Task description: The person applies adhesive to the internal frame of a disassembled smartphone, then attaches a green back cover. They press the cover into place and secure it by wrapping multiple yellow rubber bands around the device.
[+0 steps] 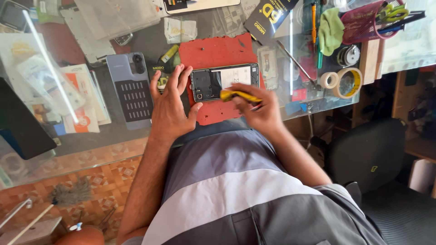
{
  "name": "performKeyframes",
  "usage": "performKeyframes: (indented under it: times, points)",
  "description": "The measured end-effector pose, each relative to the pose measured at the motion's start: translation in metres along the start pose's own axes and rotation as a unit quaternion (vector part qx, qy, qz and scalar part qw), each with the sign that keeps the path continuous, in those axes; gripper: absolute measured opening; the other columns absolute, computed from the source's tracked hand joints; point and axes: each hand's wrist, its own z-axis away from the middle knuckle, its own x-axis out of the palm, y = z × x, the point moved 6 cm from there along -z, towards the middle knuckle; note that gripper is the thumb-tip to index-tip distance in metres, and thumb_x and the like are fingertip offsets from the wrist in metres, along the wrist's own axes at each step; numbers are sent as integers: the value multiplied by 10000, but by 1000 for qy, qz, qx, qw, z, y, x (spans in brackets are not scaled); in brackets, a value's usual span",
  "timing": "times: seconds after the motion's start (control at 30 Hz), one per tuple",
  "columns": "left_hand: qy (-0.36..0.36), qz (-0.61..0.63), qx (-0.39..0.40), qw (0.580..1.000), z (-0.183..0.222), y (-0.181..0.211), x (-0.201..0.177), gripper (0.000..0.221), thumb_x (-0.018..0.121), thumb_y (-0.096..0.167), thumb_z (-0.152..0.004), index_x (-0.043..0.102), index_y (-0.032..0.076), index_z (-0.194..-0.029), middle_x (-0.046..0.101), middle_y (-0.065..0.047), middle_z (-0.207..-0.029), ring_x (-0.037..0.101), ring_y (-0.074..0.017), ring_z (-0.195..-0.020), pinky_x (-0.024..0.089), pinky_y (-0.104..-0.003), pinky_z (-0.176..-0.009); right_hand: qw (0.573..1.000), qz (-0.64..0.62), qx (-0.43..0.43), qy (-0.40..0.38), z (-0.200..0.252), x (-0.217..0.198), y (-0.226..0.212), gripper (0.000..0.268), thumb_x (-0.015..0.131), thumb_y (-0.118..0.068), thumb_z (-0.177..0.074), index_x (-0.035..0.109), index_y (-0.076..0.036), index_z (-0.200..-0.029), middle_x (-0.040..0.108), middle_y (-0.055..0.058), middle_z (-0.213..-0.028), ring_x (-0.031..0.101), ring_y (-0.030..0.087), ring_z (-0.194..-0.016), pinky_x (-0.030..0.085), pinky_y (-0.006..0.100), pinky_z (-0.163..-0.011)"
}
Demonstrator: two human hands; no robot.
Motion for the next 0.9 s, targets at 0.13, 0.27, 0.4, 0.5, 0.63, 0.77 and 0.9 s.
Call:
performKeyframes:
  times: [0.13,0.27,0.4,0.5,0.63,0.77,0.9]
  points:
    - [-11,-1,-4,1000,1,-2,1,925,786,376,-947,215,-10,-1565,628,-118,-1502,490,-258,-1500,91,-572,-1288,981,-179,-57,47,0,-32,13,276,648,1,-1038,651,72,-1305,739,150,-1127,688,145,-834,608,306,-727]
    - [-20,-2,5,1000,2,0,2,966,811,429,-930,222,-11,-1557,657,-115,-1459,495,-252,-1490,85,-565,-1281,964,-170,-123,164,9,-58,10,220,624,14,-1093,669,90,-1294,725,179,-1137,692,185,-849,608,332,-728]
    - [-22,-7,6,1000,2,-1,4,957,806,426,-938,219,-8,-1557,660,-123,-1455,490,-247,-1498,82,-566,-1285,928,-141,-135,318,13,-86,7,204,595,-27,-1085,661,68,-1254,719,137,-1045,727,189,-789,621,320,-659]
    - [-20,-8,5,1000,3,0,4,950,802,416,-947,215,-7,-1562,656,-125,-1465,481,-252,-1509,81,-563,-1288,945,-54,-111,303,5,-87,11,196,637,-28,-1075,682,43,-1251,738,121,-984,725,172,-751,590,299,-630]
    - [-18,-13,9,1000,2,0,6,952,798,406,-959,201,-11,-1573,648,-123,-1482,471,-246,-1519,80,-563,-1291,908,268,-195,257,6,-72,-3,204,700,27,-1015,711,-29,-1210,720,116,-922,739,260,-815,559,373,-718]
    - [-20,-16,5,1000,2,-1,6,957,806,400,-948,202,-3,-1570,653,-120,-1470,466,-247,-1518,82,-565,-1289,885,340,-198,248,4,-69,-5,294,677,65,-884,694,-49,-1154,676,119,-877,656,331,-783,503,420,-695]
    - [-20,-19,7,1000,2,-2,7,957,807,399,-950,200,-5,-1569,652,-120,-1471,464,-245,-1519,80,-568,-1288,877,360,-208,241,2,-69,-6,360,669,70,-824,691,-52,-1162,664,112,-876,649,334,-808,509,422,-706]
